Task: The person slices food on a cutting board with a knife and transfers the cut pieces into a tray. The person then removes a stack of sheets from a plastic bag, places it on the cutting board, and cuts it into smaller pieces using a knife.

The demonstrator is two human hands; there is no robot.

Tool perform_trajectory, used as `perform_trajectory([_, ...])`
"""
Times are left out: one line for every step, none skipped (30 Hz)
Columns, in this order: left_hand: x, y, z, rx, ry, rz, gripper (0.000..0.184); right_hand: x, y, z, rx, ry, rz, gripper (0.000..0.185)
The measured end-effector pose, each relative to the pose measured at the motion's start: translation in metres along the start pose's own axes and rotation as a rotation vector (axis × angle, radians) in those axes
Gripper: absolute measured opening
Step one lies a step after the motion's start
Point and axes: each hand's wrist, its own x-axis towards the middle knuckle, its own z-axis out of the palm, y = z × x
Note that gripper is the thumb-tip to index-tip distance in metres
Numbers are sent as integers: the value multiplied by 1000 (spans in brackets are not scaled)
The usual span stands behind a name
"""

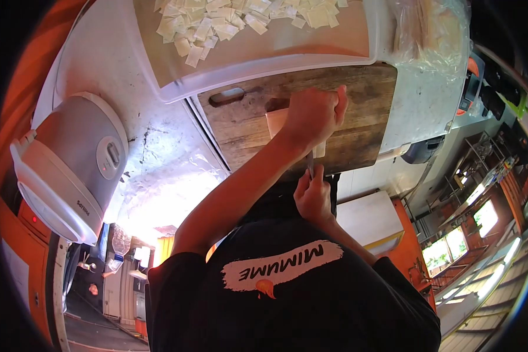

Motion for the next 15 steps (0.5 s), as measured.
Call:
perform_trajectory([0, 0, 1, -5, 1, 2, 52, 1, 0, 0, 7, 5, -1, 11])
perform_trajectory([1, -1, 1, -10, 2, 6, 52, 2, 1, 2, 8, 5, 2, 11])
perform_trajectory([2, -2, 2, -10, 1, 5, 52, 1, 3, 3, 7, -19, 25, 12])
perform_trajectory([2, -2, 2, -23, -1, -1, 52, 0, 6, 4, 6, -44, 48, 17])
perform_trajectory([1, -3, 2, -34, -3, -7, 52, 1, 8, 6, 7, -48, 49, 17])
perform_trajectory([1, -3, 1, -31, -4, -11, 52, 1, 10, 8, -2, -28, 28, 17])
perform_trajectory([1, -3, 0, -43, 3, -1, 51, 2, 12, 10, -10, -6, 6, 18])
perform_trajectory([0, -4, 0, -57, 7, 9, 51, 2, 14, 14, -8, -7, 8, 18])
perform_trajectory([-1, -4, -1, -56, 8, 7, 51, 2, 16, 17, 2, 0, 15, 18])
perform_trajectory([-2, -7, -2, -62, 21, 33, 50, 4, 18, 20, 14, 9, 20, 18])
perform_trajectory([-2, -9, -2, -66, 40, 58, 50, 5, 18, 21, 15, 7, 12, 18])
perform_trajectory([-2, -12, -2, -60, 44, 58, 50, 5, 18, 23, 18, 29, 8, 18])
perform_trajectory([-2, -14, -1, -68, 61, 77, 50, 5, 17, 24, 20, 51, 4, 18])
perform_trajectory([-4, -14, 0, -79, 78, 95, 49, 6, 17, 25, 19, 49, 2, 18])
perform_trajectory([-6, -13, 2, -82, 79, 90, 49, 7, 15, 24, 30, 69, -26, 18])
